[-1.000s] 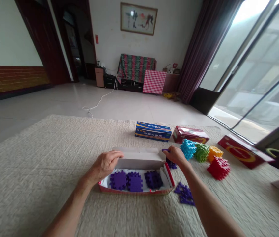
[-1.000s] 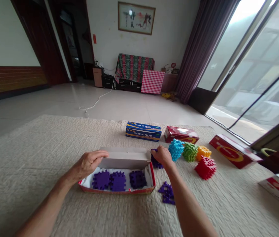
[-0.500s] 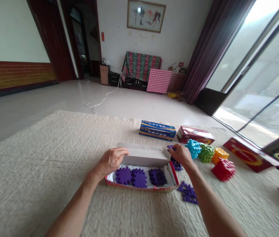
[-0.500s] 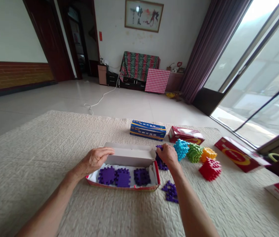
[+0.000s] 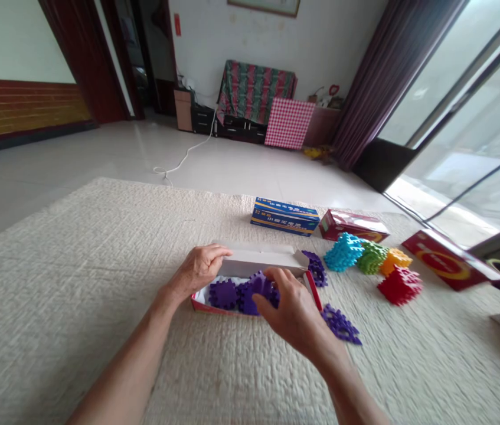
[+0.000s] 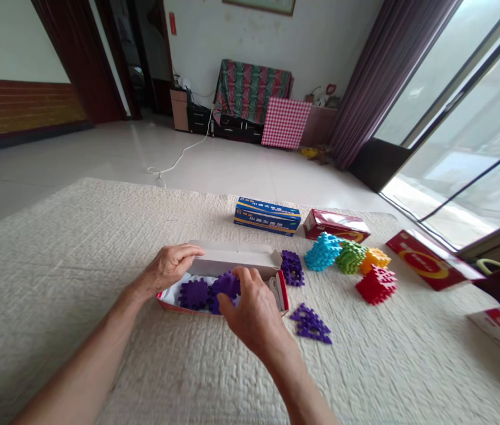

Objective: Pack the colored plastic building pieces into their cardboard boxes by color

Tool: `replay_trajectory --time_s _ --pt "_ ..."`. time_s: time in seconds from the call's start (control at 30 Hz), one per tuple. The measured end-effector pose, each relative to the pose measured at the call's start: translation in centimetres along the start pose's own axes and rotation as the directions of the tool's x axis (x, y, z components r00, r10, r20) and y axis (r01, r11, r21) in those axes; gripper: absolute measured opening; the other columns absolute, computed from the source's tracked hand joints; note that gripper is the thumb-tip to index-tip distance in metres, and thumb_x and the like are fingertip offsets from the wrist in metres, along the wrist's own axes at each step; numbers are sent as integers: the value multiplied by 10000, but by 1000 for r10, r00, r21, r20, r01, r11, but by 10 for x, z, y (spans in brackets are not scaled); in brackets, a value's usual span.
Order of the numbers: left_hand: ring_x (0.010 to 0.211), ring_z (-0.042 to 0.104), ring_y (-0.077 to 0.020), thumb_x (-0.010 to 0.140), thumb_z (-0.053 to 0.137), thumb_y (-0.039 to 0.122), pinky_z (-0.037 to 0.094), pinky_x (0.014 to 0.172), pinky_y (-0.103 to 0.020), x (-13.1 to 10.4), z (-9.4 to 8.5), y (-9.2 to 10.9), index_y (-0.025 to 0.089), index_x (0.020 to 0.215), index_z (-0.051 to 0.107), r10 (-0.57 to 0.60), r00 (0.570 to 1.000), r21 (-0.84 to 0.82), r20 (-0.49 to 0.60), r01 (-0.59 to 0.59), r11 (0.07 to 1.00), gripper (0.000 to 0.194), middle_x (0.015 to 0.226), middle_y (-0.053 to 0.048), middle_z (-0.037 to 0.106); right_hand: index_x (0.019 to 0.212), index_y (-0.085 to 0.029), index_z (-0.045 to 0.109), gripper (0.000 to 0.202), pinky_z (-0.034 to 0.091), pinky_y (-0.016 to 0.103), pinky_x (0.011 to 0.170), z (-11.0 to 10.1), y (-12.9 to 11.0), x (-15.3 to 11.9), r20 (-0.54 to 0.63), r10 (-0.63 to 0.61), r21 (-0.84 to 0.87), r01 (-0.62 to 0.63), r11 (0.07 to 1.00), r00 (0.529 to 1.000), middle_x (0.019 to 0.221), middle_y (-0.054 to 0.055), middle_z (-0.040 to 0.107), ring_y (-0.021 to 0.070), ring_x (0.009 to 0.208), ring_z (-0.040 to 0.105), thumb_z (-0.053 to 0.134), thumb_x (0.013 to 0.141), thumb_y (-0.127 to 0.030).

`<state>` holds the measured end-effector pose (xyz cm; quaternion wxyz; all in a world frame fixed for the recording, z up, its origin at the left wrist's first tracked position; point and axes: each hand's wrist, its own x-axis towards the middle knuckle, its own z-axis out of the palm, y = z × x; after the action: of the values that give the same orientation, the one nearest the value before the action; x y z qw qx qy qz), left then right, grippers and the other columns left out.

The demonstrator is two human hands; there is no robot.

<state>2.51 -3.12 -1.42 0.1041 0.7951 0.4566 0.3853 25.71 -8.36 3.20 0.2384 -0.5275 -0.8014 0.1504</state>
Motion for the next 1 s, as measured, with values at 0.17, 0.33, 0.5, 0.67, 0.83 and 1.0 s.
replay_trajectory --time_s 0.17,0.33,0.5,0.67,0.83,1.0 --pt "901 692 -141 851 448 70 544 827 -273 -1 -1 0 189 966 705 -24 1000 -18 13 25 1000 305 965 -29 740 1021 -159 573 283 458 373 732 10 6 6 55 81 -89 -75 993 995 991 126 615 248 840 622 591 803 -337" --pt "901 692 -139 851 447 71 548 832 -280 -1 0 -2 193 985 703 -18 1000 -23 8 19 1000 313 974 -31 741 983 -158 569 277 443 349 683 15 5 5 75 95 -127 -85 988 993 963 115 603 238 793 622 588 808 -372" --pt "886 694 -135 854 444 81 551 820 -275 -1 0 -2 189 975 704 -11 1000 -13 0 11 1000 306 962 -35 744 903 -176 559 187 414 300 644 7 7 4 39 14 -69 -11 998 999 906 87 609 179 727 591 557 849 -355" --pt "882 694 -135 846 445 83 552 812 -267 -1 0 -4 198 976 706 -14 1000 -7 5 14 1000 313 962 -32 744 791 -185 548 201 370 275 609 -16 20 11 25 17 -64 -16 998 1000 737 46 617 154 656 563 441 923 -293" --pt "880 693 -133 847 445 83 549 809 -263 -1 0 -2 193 972 707 -27 999 2 19 27 1000 311 960 -32 743 762 -195 538 271 309 262 556 -15 21 11 159 23 -100 -7 995 987 634 17 617 142 581 571 367 962 -259" --pt "890 692 -134 845 442 76 549 807 -266 0 0 0 184 969 707 -24 1000 0 17 24 1000 312 967 -38 741 820 -188 556 258 311 279 579 -1 15 7 210 10 -165 25 986 978 680 45 660 172 633 626 353 969 -244"
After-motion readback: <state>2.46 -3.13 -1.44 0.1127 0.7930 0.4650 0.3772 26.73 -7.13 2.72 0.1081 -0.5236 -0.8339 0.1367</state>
